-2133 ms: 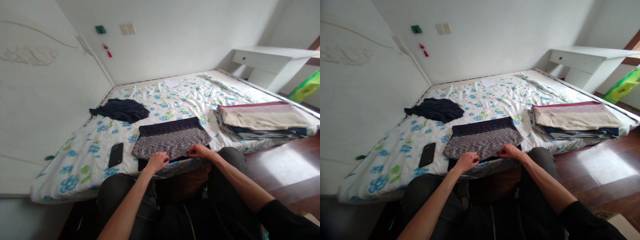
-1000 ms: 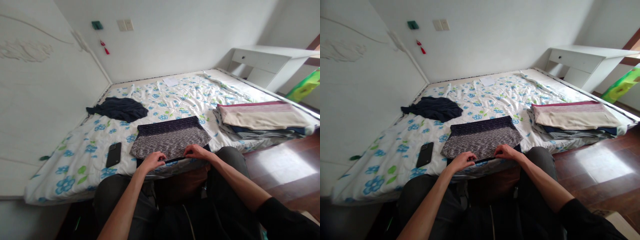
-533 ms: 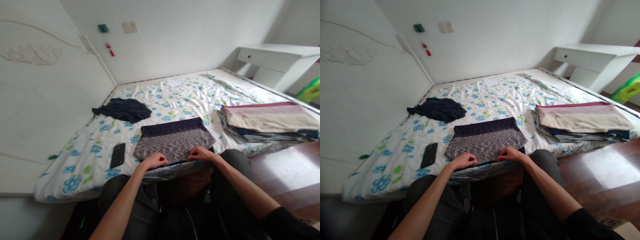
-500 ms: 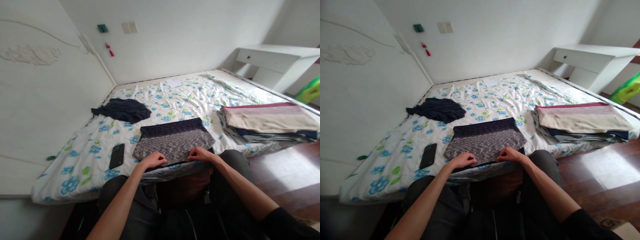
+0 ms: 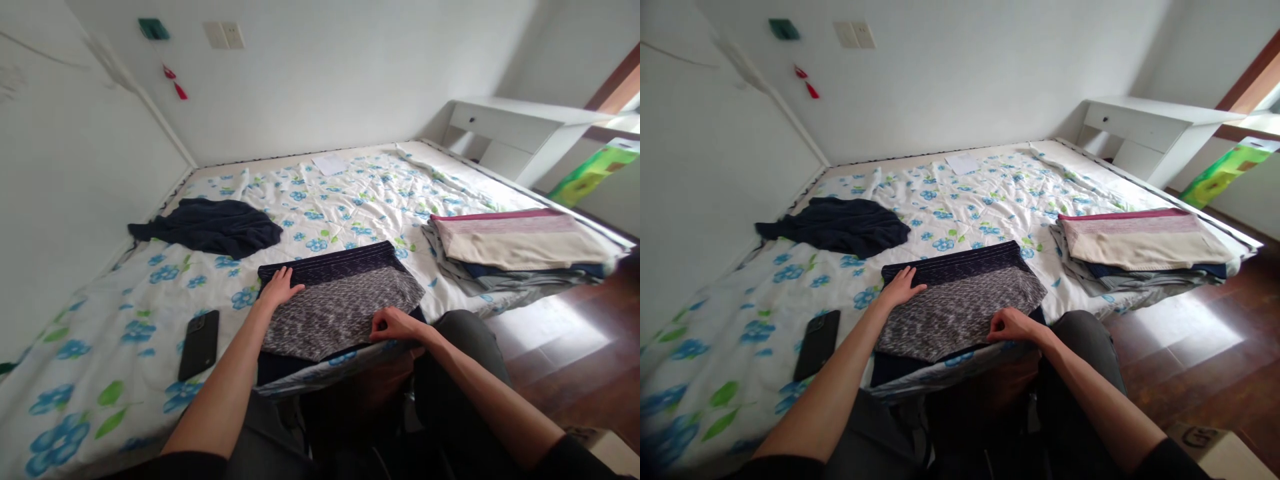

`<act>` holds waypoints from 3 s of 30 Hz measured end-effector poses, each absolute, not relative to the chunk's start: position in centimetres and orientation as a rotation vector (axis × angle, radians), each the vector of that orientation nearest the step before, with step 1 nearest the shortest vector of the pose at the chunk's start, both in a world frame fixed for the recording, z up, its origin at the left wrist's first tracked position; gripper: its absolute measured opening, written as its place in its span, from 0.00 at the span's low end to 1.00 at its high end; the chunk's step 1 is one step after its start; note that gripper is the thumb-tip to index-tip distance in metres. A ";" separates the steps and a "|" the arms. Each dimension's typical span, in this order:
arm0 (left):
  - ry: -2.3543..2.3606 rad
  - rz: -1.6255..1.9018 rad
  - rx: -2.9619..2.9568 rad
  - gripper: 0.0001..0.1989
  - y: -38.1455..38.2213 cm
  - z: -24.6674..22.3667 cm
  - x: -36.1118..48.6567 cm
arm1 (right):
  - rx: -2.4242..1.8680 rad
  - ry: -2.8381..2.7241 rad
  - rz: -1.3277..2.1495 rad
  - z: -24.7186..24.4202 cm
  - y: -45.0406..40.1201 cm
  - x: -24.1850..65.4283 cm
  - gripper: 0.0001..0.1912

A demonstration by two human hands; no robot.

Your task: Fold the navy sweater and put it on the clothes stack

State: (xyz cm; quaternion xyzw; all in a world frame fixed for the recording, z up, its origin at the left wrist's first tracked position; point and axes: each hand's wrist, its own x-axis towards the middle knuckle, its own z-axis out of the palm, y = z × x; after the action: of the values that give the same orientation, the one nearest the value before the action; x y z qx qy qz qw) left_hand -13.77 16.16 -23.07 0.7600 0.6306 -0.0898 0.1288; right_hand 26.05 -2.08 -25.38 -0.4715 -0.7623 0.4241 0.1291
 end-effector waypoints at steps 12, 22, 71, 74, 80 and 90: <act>1.951 -0.458 2.047 0.72 18.6 -25.5 -15.8 | -1.435 -2.145 0.661 -26.6 5.7 17.5 0.13; 1.939 -0.519 1.998 0.61 18.2 -25.7 -15.8 | -1.306 -2.378 0.577 -29.2 18.3 -0.2 0.31; 2.054 -0.635 1.966 0.72 18.3 -24.7 -14.5 | -2.433 -1.476 0.498 -32.7 22.2 36.0 0.29; 2.060 -0.640 1.979 0.73 18.1 -24.7 -14.5 | -2.404 -1.551 0.258 -32.1 21.3 34.7 0.34; 2.009 -0.618 1.993 0.72 17.9 -24.9 -14.9 | -2.140 -1.902 0.124 -30.5 19.2 26.2 0.37; 1.986 -0.506 1.983 0.72 17.5 -25.4 -15.4 | -1.457 -2.369 0.542 -28.5 18.0 2.0 0.33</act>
State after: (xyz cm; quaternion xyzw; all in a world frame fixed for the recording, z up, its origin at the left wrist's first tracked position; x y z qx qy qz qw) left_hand -15.43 17.52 -25.38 0.6881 0.6891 -0.1757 0.1443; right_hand 2.00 17.99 -28.51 -0.5081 -0.8262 0.1891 0.1535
